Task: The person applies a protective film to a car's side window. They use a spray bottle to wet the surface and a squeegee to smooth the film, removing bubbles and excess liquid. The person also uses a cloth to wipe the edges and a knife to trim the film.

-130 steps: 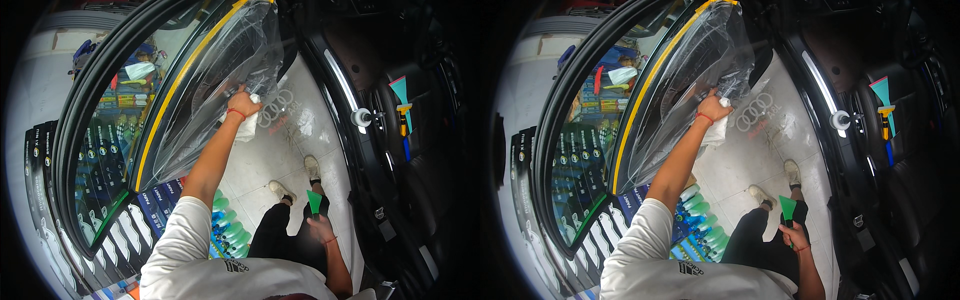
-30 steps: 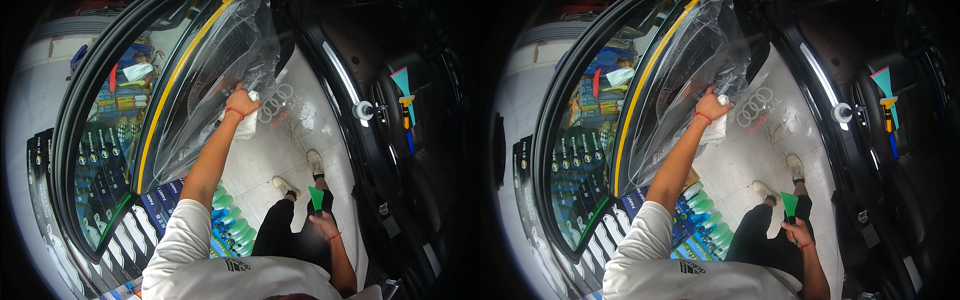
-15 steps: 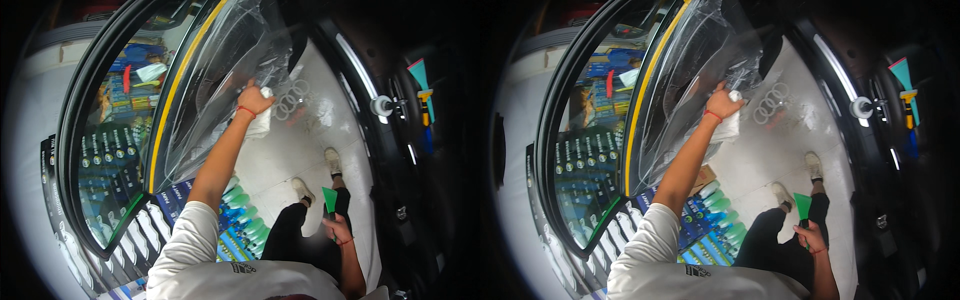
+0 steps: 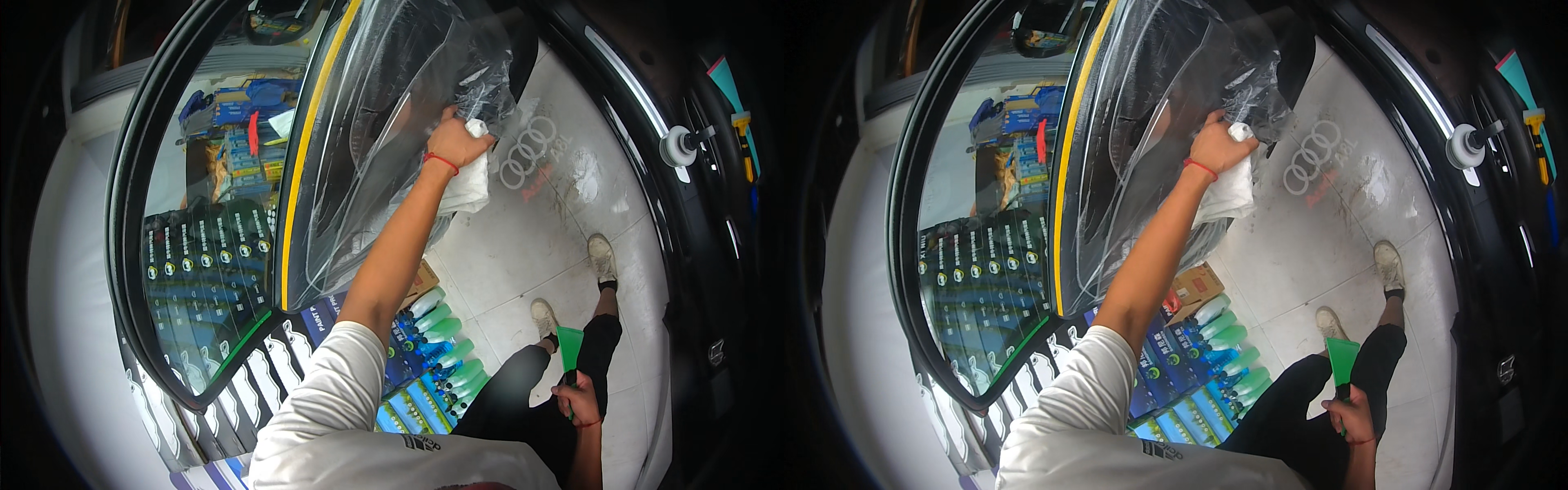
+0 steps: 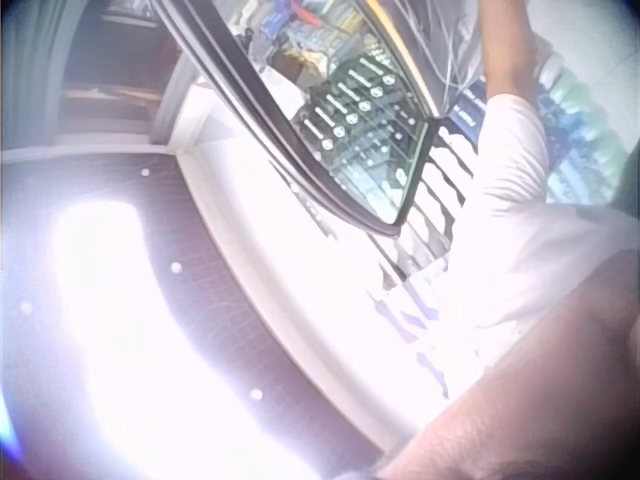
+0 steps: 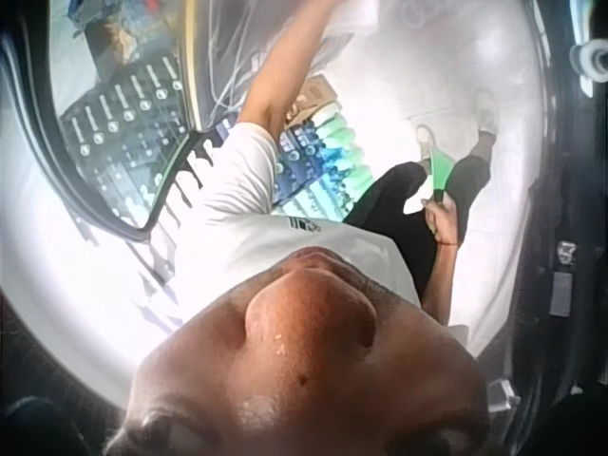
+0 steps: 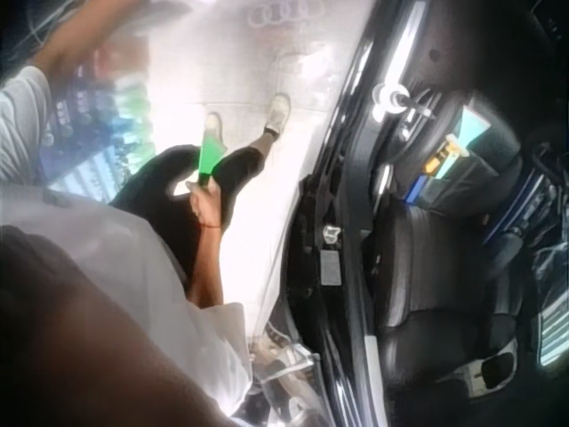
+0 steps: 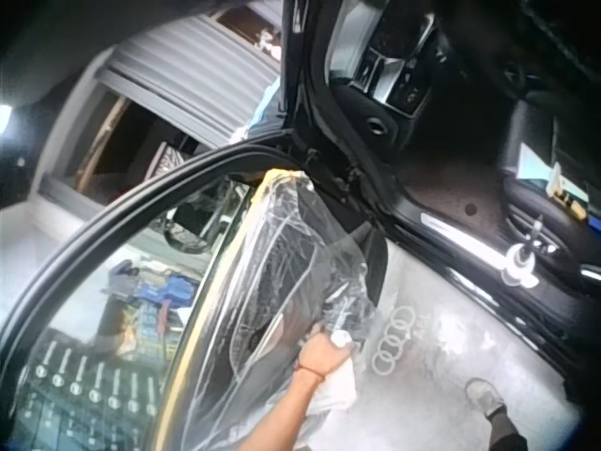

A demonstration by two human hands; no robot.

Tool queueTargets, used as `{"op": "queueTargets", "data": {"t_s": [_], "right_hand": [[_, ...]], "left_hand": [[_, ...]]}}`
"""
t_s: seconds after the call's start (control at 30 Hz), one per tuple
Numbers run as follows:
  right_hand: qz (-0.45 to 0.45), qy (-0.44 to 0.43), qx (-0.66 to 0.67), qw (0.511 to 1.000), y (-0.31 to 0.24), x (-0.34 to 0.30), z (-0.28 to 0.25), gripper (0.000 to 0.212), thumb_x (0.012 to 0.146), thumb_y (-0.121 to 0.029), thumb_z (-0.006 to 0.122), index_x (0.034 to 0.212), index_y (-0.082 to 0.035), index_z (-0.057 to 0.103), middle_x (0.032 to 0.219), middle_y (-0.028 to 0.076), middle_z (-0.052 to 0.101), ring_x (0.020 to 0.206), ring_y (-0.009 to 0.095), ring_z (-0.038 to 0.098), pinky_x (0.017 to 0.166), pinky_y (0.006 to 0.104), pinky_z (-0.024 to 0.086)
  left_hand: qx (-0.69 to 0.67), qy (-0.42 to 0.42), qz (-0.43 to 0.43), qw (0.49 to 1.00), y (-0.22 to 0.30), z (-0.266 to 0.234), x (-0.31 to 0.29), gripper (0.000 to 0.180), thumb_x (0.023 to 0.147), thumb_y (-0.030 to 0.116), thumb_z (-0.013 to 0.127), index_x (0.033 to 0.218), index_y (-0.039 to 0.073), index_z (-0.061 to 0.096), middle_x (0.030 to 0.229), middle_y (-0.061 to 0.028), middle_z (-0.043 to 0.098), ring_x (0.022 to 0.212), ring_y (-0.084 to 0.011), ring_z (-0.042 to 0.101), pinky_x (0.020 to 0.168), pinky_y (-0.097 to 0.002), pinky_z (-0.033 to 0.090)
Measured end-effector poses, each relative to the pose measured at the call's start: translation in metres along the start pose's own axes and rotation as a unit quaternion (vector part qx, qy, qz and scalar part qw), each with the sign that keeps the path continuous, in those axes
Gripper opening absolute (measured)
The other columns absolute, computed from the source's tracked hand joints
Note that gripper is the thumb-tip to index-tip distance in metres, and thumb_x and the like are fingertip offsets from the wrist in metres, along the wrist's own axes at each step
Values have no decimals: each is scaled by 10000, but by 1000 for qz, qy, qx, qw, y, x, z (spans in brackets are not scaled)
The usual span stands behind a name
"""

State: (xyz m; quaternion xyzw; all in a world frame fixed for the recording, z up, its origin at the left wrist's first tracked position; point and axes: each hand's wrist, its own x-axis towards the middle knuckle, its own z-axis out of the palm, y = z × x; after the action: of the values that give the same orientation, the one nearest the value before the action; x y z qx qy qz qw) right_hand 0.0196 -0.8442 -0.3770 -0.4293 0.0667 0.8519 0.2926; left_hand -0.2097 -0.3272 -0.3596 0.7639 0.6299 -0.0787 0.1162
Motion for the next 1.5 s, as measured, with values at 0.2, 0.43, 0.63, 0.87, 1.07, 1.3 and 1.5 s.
{"op": "queueTargets", "data": {"t_s": [0.2, 0.43, 0.63, 0.87, 1.07, 1.3, 1.5], "right_hand": [[-5, 3, 2, 1000, 13, -2, -3, 150, 832, 49, 666, 897, -52, 576, 497, -4, 471, 334, 114, 404, 338, 271, 307], [-6, -1, 11, 1000, 15, -3, -8, 151, 840, 47, 662, 932, -53, 594, 498, -6, 473, 337, 112, 406, 340, 269, 303], [1, 2, 16, 1000, 7, -4, -9, 169, 846, 46, 670, 961, -53, 596, 499, -6, 477, 338, 113, 408, 339, 269, 302], [7, 6, 20, 1000, -1, -6, -4, 202, 836, 38, 697, 845, -80, 534, 497, 4, 479, 348, 113, 424, 346, 265, 303], [-55, 31, -62, 996, 10, -1, -4, 116, 929, -63, 640, 1022, -21, 585, 580, 11, 522, 441, 102, 491, 419, 276, 353], [-301, 120, -424, 846, -83, 9, 58, 399, 1057, -232, 518, 1372, 11, 544, 796, 170, 674, 681, 306, 666, 638, 462, 506], [-458, 24, -280, 843, -307, 42, 175, 391, 1068, -277, 544, 1356, -14, 511, 913, 53, 674, 695, 143, 613, 636, 315, 504]], "left_hand": [[14, -5, 4, 1000, -6, 3, 4, 701, 712, 510, 755, 1088, -81, 750, 1503, -246, 517, 1290, -373, 595, 1086, -415, 475], [12, 8, 10, 1000, -6, 2, 6, 708, 718, 507, 747, 1086, -98, 741, 1529, -231, 503, 1312, -362, 583, 1102, -401, 462], [14, -5, -4, 1000, 0, 1, -2, 748, 722, 508, 745, 1133, -116, 721, 1554, -228, 479, 1336, -358, 568, 1112, -399, 454], [6, -4, -5, 1000, -1, 1, -3, 755, 726, 519, 746, 1138, -114, 722, 1566, -230, 462, 1345, -357, 560, 1111, -399, 456], [-13, 6, 11, 1000, 2, -3, -11, 727, 729, 501, 744, 1132, -105, 727, 1556, -230, 472, 1328, -370, 570, 1103, -413, 462], [-51, 41, 74, 995, 0, -5, -44, 557, 741, 390, 766, 1046, -74, 722, 1517, -209, 500, 1246, -374, 617, 1016, -429, 516], [-201, 94, 195, 955, 8, -2, -145, 501, 757, 335, 863, 1044, -33, 681, 1288, -179, 570, 953, -383, 676, 854, -421, 557]]}}
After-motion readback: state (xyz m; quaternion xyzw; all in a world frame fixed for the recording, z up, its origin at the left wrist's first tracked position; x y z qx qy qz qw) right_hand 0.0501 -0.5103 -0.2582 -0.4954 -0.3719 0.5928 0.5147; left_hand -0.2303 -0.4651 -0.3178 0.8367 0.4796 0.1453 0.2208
